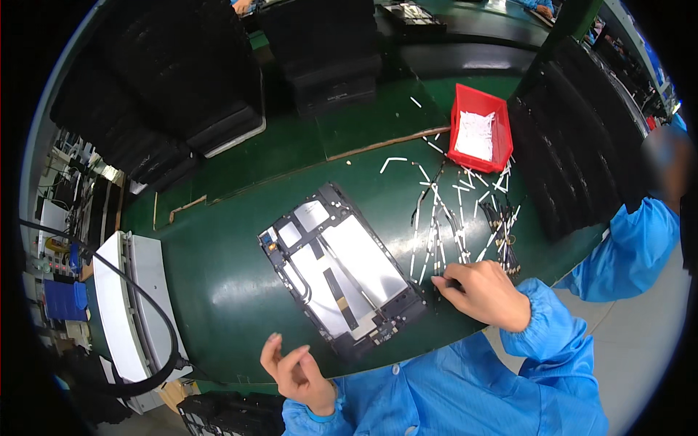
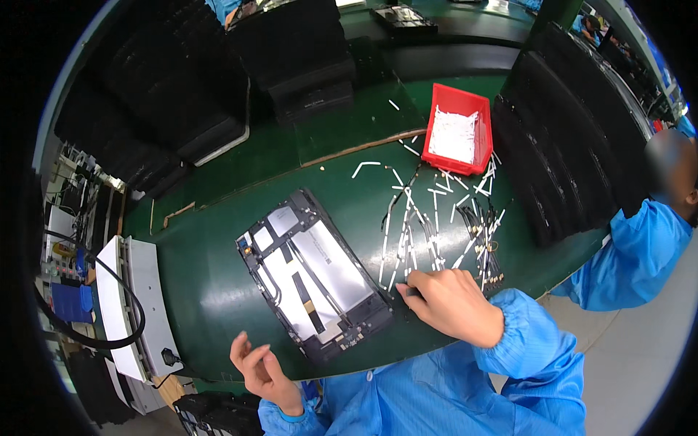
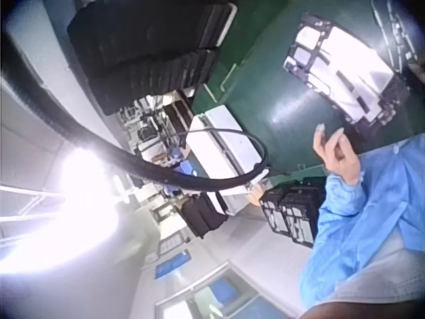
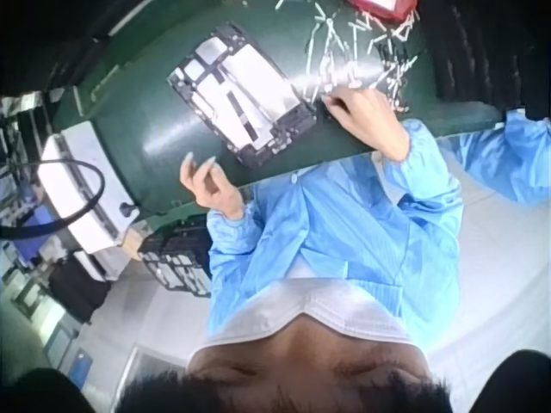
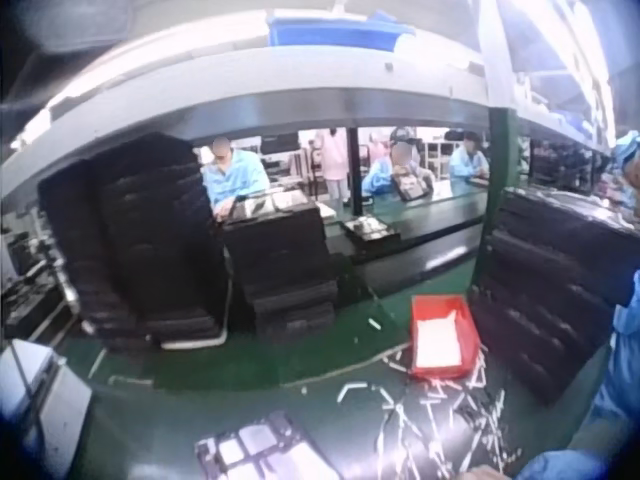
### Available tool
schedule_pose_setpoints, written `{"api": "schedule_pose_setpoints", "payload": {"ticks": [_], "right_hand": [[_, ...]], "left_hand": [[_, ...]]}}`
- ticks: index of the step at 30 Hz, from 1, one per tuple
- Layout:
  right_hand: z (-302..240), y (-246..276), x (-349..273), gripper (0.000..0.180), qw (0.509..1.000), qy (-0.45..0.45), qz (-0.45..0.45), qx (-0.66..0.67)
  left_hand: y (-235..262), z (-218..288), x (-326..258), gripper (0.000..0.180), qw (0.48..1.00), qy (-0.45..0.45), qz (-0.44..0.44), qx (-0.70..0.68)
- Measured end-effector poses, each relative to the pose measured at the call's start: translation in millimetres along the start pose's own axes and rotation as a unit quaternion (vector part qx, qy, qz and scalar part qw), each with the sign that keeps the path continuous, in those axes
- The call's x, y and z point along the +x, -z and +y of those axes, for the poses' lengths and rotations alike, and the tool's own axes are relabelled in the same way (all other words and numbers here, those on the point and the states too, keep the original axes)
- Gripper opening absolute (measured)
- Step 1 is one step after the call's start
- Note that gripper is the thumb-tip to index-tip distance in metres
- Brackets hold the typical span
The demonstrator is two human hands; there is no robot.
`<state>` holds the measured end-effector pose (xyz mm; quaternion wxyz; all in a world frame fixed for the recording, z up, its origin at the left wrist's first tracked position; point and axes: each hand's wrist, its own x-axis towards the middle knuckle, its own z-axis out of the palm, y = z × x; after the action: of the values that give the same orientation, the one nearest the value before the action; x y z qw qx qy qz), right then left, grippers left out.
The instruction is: The person assembles electronic device chassis by peeling adhesive backing from flexible strips, attaching the strips onto the chassis, pressing them in place, and stacking the assembled chassis.
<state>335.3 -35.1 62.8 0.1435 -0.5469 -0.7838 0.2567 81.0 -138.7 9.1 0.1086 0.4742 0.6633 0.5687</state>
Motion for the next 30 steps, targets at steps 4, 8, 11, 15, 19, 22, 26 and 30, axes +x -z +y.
{"api": "schedule_pose_setpoints", "payload": {"ticks": [4, 8, 11, 15, 19, 22, 26, 30], "right_hand": [[15.3, -24.9, 10.4, 0.03, 0.996, -0.031, -0.038, -0.073], [16.9, -24.9, 18.1, 0.024, 0.994, -0.045, -0.058, -0.082], [24.8, -23.1, 16.3, 0.022, 0.994, -0.045, -0.067, -0.07], [25.1, 3.4, 10.8, 0.023, 0.987, -0.039, -0.115, 0.108], [20.7, 30.5, -7.0, 0.011, 0.927, -0.02, -0.197, 0.319], [10.2, 36.4, -21.4, 0.007, 0.879, 0.074, -0.292, 0.37], [-7.4, 28.9, -23.3, 0.009, 0.866, 0.142, -0.331, 0.346], [-16.9, 20.0, -23.9, 0.008, 0.919, 0.056, -0.204, 0.334]], "left_hand": [[-2.8, 19.1, -18.5, 0.006, 0.996, -0.026, -0.054, -0.06], [-19.5, 41.5, -37.0, 0.011, 0.952, -0.03, -0.243, -0.184], [-35.6, 55.7, -45.5, 0.014, 0.883, 0.074, -0.393, -0.246], [-51.1, 60.3, -51.8, 0.024, 0.783, 0.196, -0.499, -0.315], [-53.5, 66.3, -28.5, 0.04, 0.741, 0.309, -0.469, -0.367], [-67.4, 72.0, -5.5, 0.036, 0.747, 0.318, -0.452, -0.369], [-65.6, 65.2, 4.9, 0.021, 0.758, 0.287, -0.452, -0.374], [-48.3, 64.4, 10.0, 0.016, 0.818, 0.268, -0.382, -0.338]]}}
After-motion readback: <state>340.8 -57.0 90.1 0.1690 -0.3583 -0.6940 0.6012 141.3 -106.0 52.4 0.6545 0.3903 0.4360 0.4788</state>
